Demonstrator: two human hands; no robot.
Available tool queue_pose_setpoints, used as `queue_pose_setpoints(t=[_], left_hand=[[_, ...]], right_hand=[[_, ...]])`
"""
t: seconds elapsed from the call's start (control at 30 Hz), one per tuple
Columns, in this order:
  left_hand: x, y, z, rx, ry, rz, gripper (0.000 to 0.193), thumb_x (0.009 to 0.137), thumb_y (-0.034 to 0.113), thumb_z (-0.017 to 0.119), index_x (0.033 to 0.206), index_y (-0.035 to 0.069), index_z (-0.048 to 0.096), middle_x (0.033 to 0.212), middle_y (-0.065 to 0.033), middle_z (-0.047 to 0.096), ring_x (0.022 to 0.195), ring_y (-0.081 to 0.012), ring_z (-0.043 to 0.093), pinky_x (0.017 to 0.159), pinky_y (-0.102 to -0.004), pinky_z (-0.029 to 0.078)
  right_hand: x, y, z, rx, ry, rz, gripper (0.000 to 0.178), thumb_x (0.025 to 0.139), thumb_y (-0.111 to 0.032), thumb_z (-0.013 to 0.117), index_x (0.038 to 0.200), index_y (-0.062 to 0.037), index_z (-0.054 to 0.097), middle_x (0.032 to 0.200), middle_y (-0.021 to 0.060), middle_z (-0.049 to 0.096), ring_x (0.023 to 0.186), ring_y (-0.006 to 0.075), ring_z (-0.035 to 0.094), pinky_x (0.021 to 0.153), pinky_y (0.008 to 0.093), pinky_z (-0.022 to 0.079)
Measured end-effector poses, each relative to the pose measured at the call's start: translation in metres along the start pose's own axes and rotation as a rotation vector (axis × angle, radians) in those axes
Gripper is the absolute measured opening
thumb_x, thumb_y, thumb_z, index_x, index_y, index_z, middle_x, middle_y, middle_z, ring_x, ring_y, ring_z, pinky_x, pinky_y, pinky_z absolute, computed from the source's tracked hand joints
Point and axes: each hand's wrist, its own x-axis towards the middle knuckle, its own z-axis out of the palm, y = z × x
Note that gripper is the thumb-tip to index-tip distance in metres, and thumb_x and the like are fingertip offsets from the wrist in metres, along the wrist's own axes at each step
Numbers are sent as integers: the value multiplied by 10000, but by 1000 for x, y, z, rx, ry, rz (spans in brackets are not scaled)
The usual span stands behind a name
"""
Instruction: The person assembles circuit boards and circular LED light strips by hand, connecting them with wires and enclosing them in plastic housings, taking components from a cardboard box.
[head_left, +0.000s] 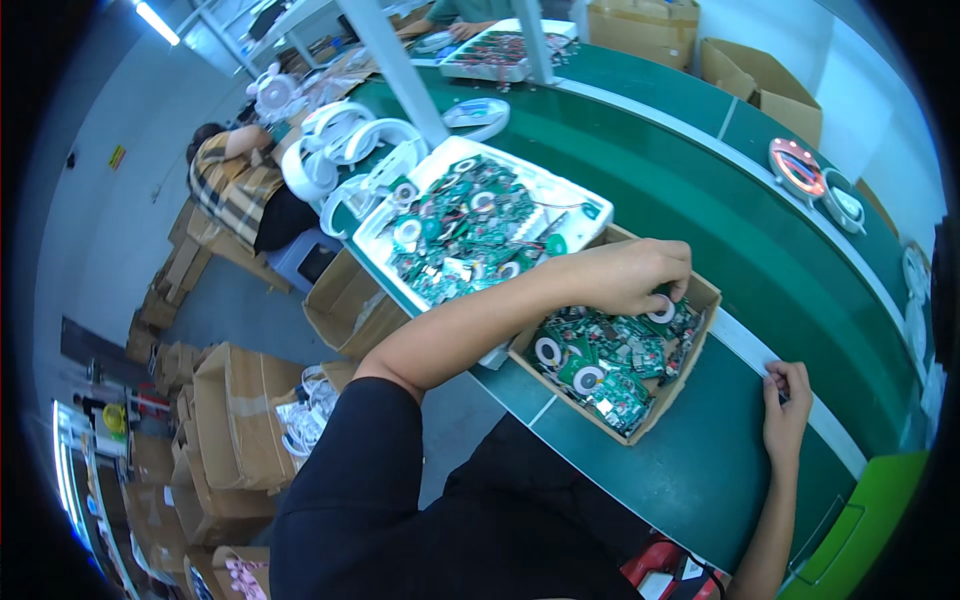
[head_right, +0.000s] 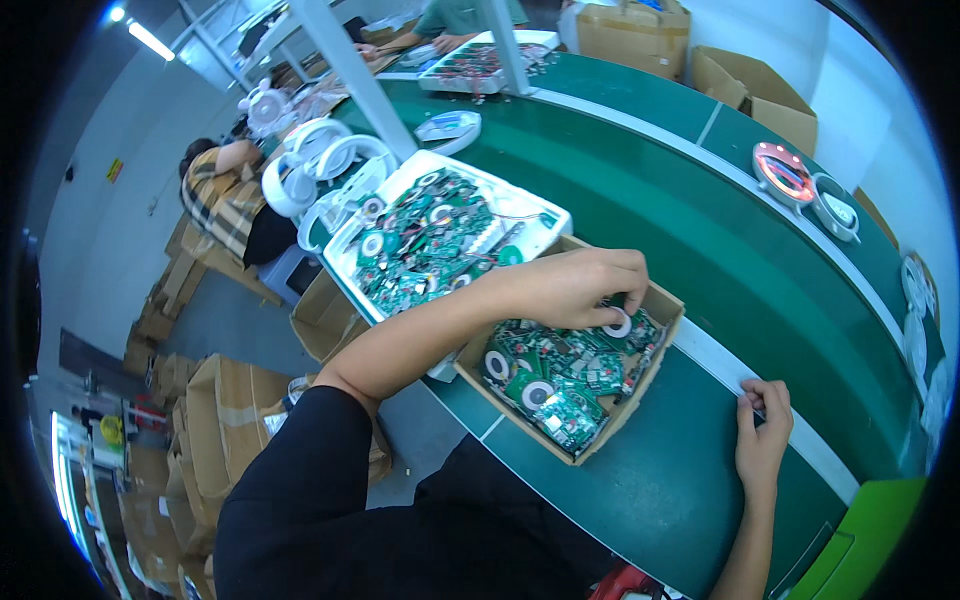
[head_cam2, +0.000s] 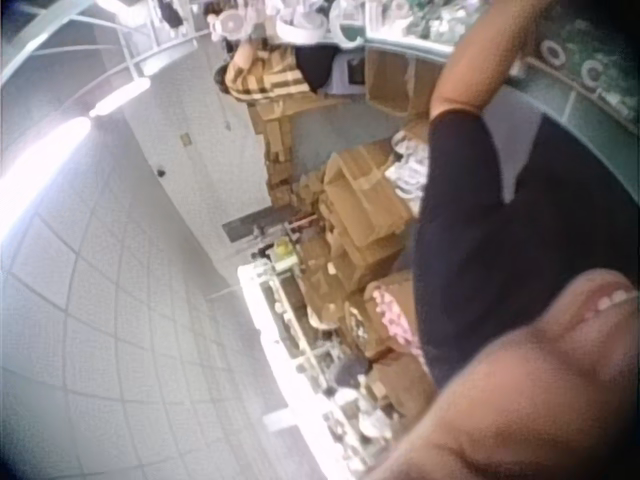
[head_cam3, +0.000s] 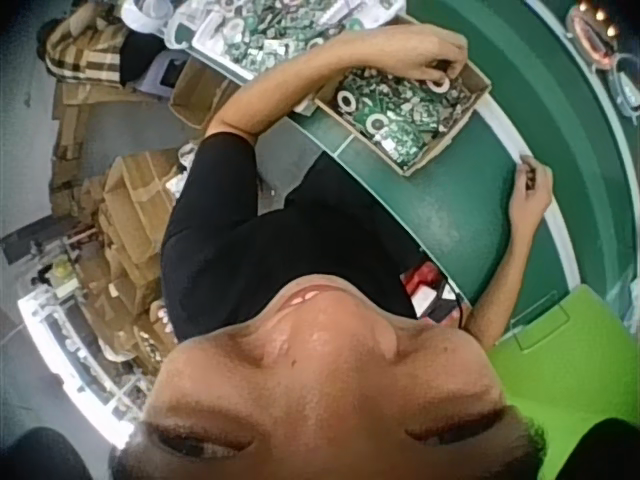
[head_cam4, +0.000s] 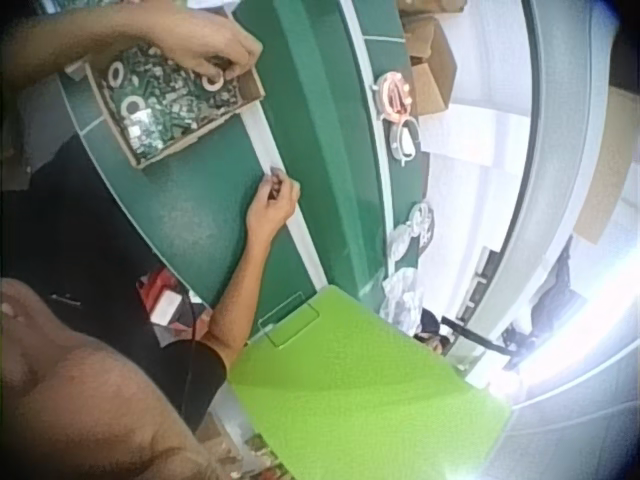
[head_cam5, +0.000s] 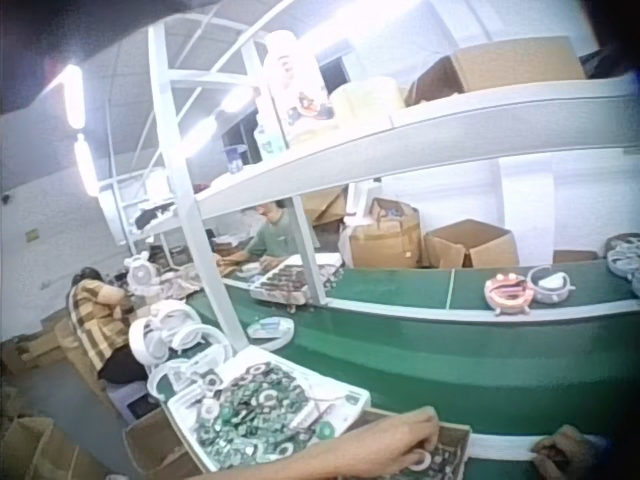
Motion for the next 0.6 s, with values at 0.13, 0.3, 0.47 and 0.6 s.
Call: queue_pose_setpoints(t=[0.13,0.3,0.47,0.6], left_hand=[[6,-7,3,-1,10,53,155,862,71,775,983,15,696,1046,-138,663,1025,-352,683,901,-450,557],[11,-9,6,-38,19,32,146,840,70,769,972,13,738,1026,-148,710,1004,-358,709,895,-452,566],[7,-11,3,-45,53,19,148,839,83,785,964,21,737,1005,-139,707,1017,-346,704,897,-450,568],[6,-16,0,-17,90,57,138,840,90,787,950,27,731,998,-124,704,1016,-336,703,896,-444,567]], right_hand=[[-3,9,-5,-55,-3,-46,110,993,-7,647,1086,45,670,957,87,543,857,185,527,808,297,442],[-6,30,-7,-39,-13,29,122,1026,-11,610,1111,53,668,997,61,567,854,145,507,794,278,430],[-5,28,-4,-55,-5,60,123,1035,-27,610,1108,52,670,1003,60,582,854,141,498,784,283,425],[-1,20,-4,-63,-2,26,115,1032,-26,616,1093,54,671,988,65,572,855,151,499,789,294,428]])
